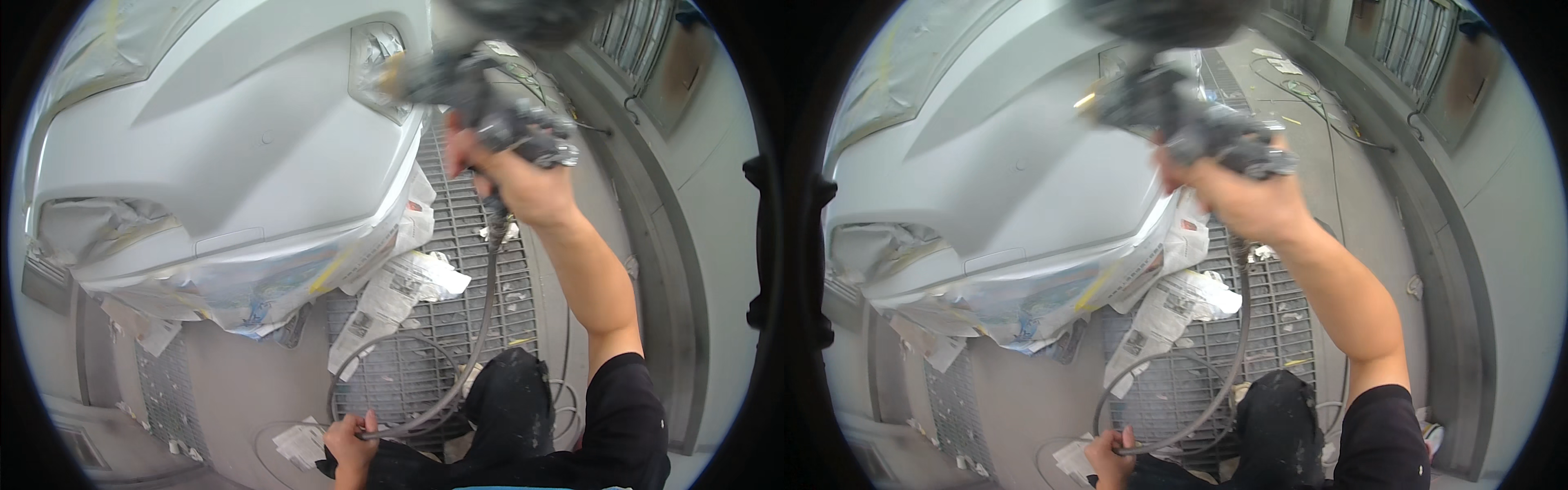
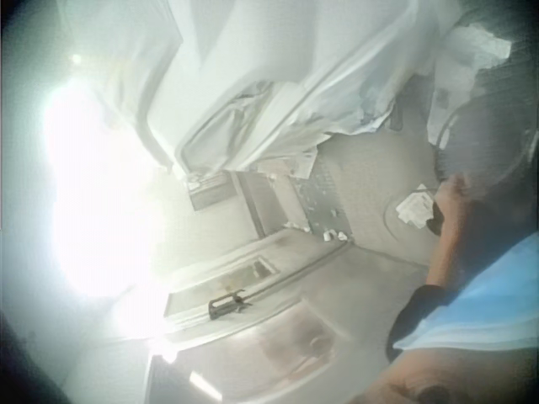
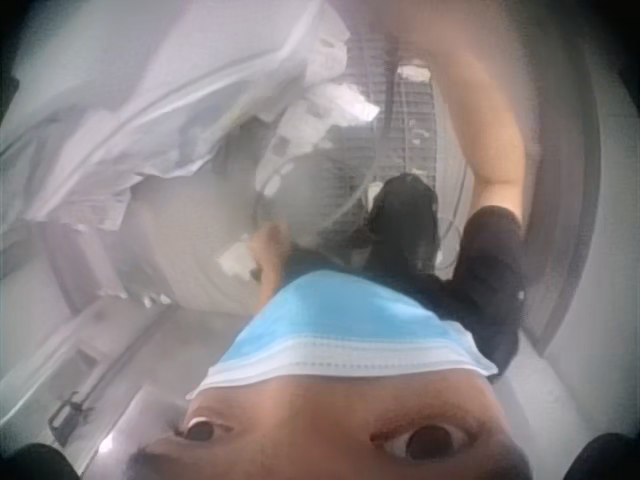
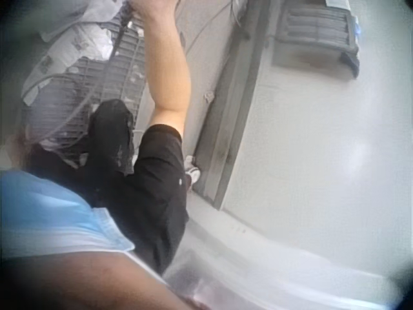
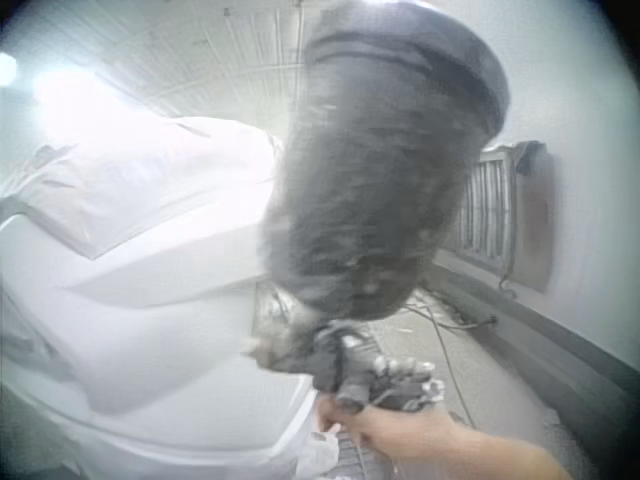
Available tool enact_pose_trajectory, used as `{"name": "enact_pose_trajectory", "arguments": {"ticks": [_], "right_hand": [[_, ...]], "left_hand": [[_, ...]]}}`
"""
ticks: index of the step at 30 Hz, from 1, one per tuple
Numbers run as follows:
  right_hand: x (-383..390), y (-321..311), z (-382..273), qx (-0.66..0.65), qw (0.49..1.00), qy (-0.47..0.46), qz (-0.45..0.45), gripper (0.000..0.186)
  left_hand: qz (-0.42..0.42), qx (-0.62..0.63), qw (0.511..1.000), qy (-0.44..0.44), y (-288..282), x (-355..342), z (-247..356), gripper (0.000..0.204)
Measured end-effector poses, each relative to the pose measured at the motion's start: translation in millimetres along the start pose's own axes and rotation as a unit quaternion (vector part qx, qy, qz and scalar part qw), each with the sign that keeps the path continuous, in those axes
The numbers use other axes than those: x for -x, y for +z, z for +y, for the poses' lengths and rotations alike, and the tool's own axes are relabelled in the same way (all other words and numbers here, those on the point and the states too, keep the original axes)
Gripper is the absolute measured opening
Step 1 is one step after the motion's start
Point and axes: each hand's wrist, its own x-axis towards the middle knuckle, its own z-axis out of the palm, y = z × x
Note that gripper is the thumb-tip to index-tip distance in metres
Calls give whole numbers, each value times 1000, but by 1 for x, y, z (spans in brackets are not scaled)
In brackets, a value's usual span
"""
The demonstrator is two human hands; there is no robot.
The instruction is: The person uses a spray gun to apply paint to a car bumper in a paint booth. They move the spray gun across the surface, pause to touch the bumper, and continue spraying different sections.
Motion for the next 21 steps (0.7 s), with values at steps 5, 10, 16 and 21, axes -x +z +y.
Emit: {"name": "enact_pose_trajectory", "arguments": {"ticks": [5,10,16,21], "right_hand": [[-1,55,16,-108,942,7,-319,15],[-3,26,44,67,995,14,-69,18],[-13,-71,63,58,982,-8,179,15],[-24,-50,63,144,944,1,296,14]], "left_hand": [[52,18,998,27,32,26,-26,34],[39,74,996,-6,51,20,-24,34],[49,103,993,34,62,-6,-15,35],[57,121,990,38,66,5,-18,35]]}}
